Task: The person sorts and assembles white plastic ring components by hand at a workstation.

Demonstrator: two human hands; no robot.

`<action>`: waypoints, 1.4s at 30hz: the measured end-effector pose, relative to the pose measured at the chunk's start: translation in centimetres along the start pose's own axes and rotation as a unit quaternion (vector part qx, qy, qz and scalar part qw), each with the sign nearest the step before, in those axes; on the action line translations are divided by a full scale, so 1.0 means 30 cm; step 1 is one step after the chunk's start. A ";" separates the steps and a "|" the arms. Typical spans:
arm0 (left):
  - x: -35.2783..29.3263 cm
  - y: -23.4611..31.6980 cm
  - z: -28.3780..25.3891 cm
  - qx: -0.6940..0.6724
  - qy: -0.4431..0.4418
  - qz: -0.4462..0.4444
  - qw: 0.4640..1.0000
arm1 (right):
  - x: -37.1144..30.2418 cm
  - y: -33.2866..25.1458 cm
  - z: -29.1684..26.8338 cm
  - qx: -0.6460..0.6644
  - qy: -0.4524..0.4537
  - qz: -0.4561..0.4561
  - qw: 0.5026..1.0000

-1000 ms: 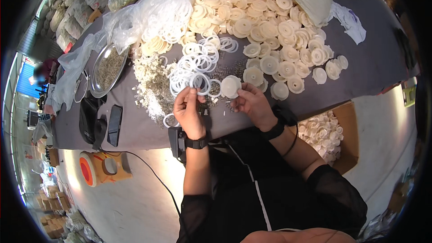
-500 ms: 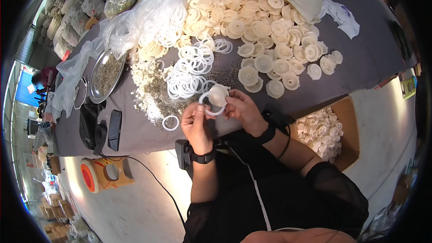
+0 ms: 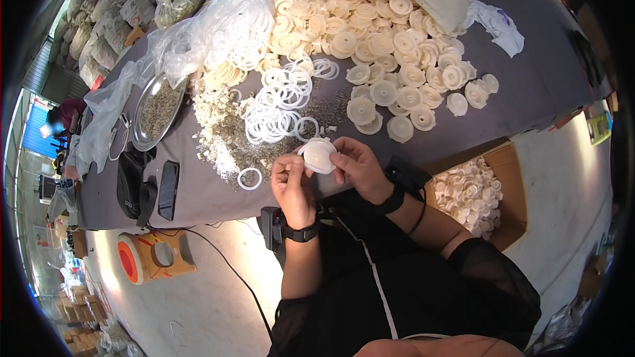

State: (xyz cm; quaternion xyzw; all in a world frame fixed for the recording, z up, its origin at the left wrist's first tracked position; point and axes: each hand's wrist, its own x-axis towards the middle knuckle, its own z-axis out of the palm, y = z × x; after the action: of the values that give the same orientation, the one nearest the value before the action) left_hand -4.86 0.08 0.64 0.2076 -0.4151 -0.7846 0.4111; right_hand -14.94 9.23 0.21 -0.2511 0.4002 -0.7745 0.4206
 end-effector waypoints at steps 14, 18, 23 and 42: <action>-0.061 -0.030 0.085 -0.117 -0.016 -0.031 0.993 | -0.021 0.042 0.008 0.232 0.026 0.038 0.972; -0.030 -0.028 0.043 -0.203 -0.171 -0.090 0.960 | -0.039 0.005 0.006 0.204 0.023 0.038 0.978; -0.024 -0.075 0.013 -0.113 -0.050 -0.108 0.986 | -0.058 0.000 -0.057 0.172 -0.018 0.110 0.979; -0.063 -0.108 0.054 0.056 -0.057 -0.043 0.996 | -0.034 -0.460 -0.588 -0.564 0.393 -0.204 0.697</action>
State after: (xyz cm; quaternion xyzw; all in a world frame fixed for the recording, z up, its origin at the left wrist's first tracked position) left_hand -6.37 3.43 -1.12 0.2028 -0.4716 -0.7878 0.3404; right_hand -33.43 21.80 1.86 -0.1889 0.8301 -0.4985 -0.1635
